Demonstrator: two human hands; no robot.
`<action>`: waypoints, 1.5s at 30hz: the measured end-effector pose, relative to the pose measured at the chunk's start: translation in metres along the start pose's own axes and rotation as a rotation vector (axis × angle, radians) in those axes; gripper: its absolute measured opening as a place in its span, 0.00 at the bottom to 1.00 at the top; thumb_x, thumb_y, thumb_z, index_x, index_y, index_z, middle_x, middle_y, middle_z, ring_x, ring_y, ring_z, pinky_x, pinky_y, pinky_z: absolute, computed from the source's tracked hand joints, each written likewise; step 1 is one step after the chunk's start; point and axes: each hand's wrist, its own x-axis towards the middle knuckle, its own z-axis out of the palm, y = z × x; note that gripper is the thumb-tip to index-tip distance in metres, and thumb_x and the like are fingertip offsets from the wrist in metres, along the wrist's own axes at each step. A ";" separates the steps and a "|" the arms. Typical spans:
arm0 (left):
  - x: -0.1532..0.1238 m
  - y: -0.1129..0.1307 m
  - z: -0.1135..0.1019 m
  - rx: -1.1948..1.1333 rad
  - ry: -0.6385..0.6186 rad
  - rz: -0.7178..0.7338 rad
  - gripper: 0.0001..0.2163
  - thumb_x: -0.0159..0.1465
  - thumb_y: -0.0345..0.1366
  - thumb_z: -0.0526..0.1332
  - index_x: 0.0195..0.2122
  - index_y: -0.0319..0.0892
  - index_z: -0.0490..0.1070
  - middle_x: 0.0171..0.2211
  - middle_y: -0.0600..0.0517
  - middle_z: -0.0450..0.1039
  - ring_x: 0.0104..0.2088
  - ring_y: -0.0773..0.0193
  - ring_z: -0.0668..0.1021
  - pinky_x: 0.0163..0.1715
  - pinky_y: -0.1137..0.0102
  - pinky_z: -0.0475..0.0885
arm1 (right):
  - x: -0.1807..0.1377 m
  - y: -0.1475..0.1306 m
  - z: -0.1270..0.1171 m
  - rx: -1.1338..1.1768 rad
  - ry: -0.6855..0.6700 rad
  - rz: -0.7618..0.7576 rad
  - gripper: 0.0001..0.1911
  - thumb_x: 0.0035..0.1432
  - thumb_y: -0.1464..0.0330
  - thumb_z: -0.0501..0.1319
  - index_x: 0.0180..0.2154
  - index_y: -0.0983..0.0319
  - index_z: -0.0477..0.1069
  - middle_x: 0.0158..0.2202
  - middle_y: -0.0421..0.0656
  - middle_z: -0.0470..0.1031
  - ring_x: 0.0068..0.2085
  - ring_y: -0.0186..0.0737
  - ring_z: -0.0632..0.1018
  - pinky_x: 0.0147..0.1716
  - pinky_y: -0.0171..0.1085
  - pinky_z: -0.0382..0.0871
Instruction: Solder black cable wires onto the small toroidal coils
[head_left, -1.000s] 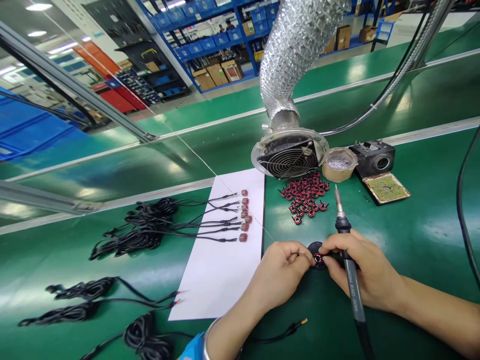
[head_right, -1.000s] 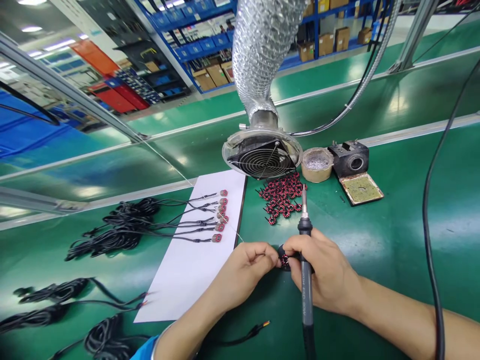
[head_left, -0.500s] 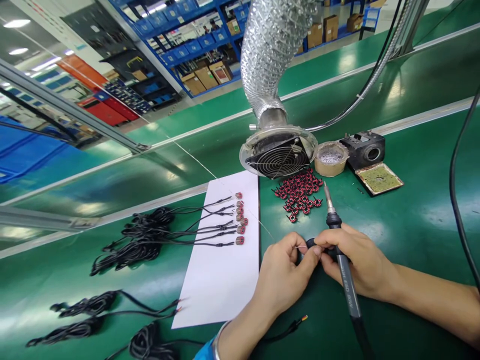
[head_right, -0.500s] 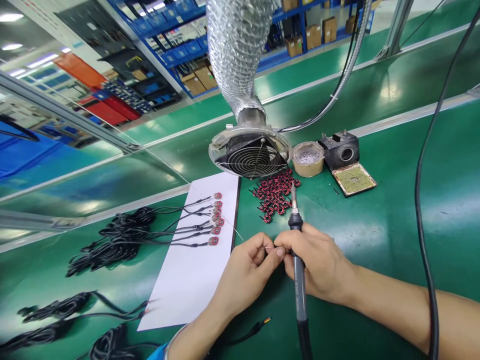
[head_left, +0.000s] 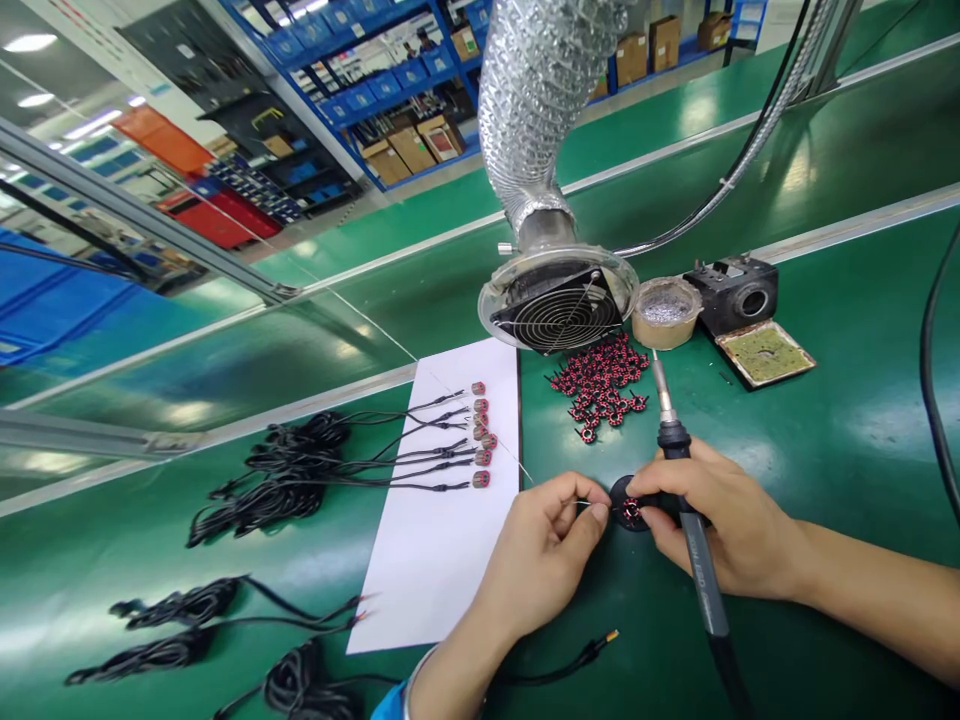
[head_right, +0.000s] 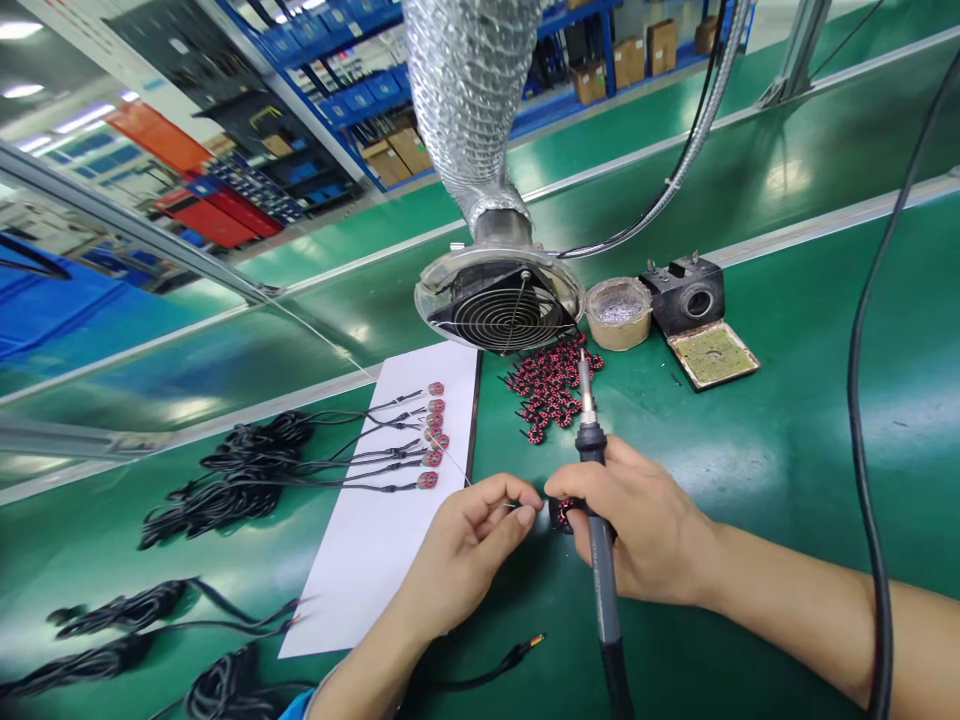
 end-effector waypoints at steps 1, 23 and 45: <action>-0.001 0.000 0.000 0.022 -0.007 0.007 0.12 0.65 0.45 0.57 0.35 0.40 0.71 0.17 0.63 0.46 0.19 0.69 0.53 0.20 0.72 0.49 | 0.001 0.001 0.001 0.004 -0.004 -0.023 0.16 0.59 0.80 0.55 0.48 0.60 0.64 0.35 0.42 0.76 0.33 0.39 0.72 0.35 0.38 0.70; -0.007 -0.012 0.020 0.597 0.332 0.850 0.04 0.64 0.27 0.61 0.38 0.42 0.72 0.28 0.56 0.80 0.24 0.67 0.79 0.27 0.72 0.67 | 0.001 0.003 -0.009 -0.033 -0.007 -0.046 0.16 0.59 0.80 0.54 0.48 0.62 0.63 0.33 0.44 0.74 0.33 0.41 0.70 0.35 0.39 0.68; -0.055 0.008 -0.014 0.870 -0.406 0.220 0.08 0.54 0.26 0.60 0.31 0.44 0.75 0.26 0.52 0.78 0.25 0.61 0.77 0.29 0.71 0.66 | 0.001 -0.008 -0.009 -0.038 0.031 -0.091 0.18 0.58 0.82 0.57 0.49 0.64 0.65 0.34 0.44 0.75 0.35 0.40 0.76 0.38 0.42 0.72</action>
